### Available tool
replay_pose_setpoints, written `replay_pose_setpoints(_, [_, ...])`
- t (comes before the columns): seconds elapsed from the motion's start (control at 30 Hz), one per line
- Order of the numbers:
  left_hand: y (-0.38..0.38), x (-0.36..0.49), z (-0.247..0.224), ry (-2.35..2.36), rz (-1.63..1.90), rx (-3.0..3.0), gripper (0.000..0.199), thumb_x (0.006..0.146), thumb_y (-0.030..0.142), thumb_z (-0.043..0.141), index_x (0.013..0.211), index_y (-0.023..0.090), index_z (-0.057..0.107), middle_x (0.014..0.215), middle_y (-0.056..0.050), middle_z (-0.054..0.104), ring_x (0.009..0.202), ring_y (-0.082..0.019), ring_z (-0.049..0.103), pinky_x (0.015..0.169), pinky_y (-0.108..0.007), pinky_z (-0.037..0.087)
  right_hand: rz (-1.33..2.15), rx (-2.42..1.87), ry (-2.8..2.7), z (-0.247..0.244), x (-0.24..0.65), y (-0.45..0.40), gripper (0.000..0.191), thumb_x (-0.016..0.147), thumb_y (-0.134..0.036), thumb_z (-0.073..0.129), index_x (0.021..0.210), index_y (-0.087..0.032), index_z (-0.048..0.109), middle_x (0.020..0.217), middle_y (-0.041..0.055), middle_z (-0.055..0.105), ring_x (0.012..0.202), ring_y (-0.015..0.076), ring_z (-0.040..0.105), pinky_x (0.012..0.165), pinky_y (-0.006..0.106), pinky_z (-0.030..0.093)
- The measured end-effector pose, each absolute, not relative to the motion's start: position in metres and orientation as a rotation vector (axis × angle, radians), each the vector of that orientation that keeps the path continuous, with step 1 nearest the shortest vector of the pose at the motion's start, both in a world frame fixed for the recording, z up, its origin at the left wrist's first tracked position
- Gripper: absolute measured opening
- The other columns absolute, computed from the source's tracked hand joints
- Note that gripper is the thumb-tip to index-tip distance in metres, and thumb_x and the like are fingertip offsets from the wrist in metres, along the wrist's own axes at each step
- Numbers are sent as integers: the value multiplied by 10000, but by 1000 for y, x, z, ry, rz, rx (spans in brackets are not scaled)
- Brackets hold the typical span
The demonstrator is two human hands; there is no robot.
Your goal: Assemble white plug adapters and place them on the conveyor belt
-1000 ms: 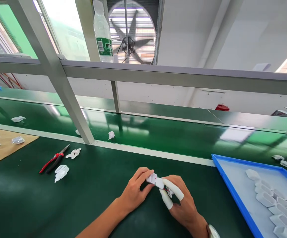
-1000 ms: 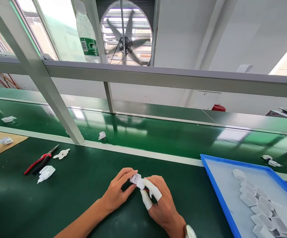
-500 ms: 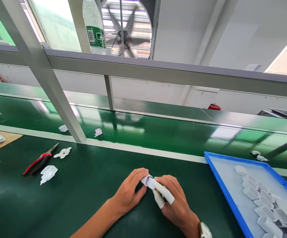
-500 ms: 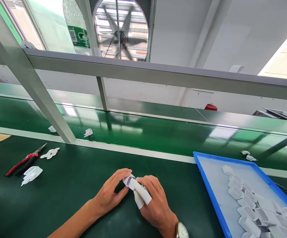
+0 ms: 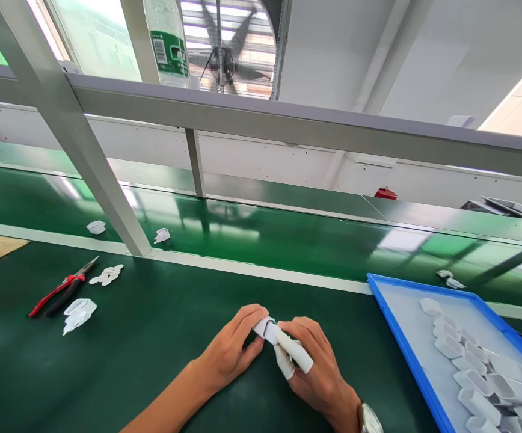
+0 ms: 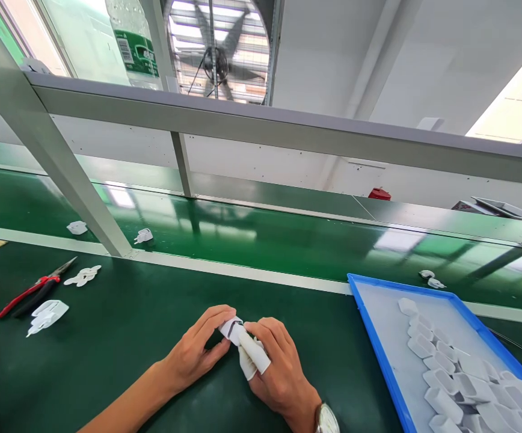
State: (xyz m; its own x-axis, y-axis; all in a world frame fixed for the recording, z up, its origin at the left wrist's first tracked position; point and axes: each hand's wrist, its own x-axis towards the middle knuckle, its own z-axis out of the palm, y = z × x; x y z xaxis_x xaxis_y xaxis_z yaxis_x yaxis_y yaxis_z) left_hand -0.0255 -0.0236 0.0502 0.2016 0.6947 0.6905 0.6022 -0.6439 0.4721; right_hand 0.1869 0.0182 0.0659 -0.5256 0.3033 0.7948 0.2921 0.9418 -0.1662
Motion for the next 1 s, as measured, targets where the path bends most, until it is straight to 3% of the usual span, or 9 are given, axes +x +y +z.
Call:
replay_pose_setpoints(0.5, [-26, -23, 52, 1283, 1418, 2402, 450, 959, 69, 552, 1396, 148, 478, 1258, -148, 632, 1188, -215, 639, 1039, -353, 579, 60, -434, -2156, 66, 184, 19, 486, 885, 9, 617, 1339, -151, 558, 1121, 130, 673, 1014, 260, 614, 866, 468, 582])
replay_pose_setpoints(0.83, [-30, -18, 44, 1302, 1426, 2424, 461, 970, 69, 526, 1419, 158, 475, 1271, -140, 666, 1190, -224, 660, 1027, -370, 599, 187, -425, -2176, 69, 176, 16, 487, 918, -12, 538, 1384, -157, 525, 1195, 154, 642, 1118, 267, 609, 932, 477, 576])
replay_pose_setpoints(1.0, [-28, -19, 40, 1340, 1431, 2305, 436, 973, 126, 551, 1398, 203, 495, 1265, -115, 679, 1187, -218, 668, 1032, -369, 591, 378, -464, -2081, 68, 175, 22, 483, 958, -94, 576, 1416, -224, 492, 1114, 105, 681, 999, 228, 648, 850, 422, 598])
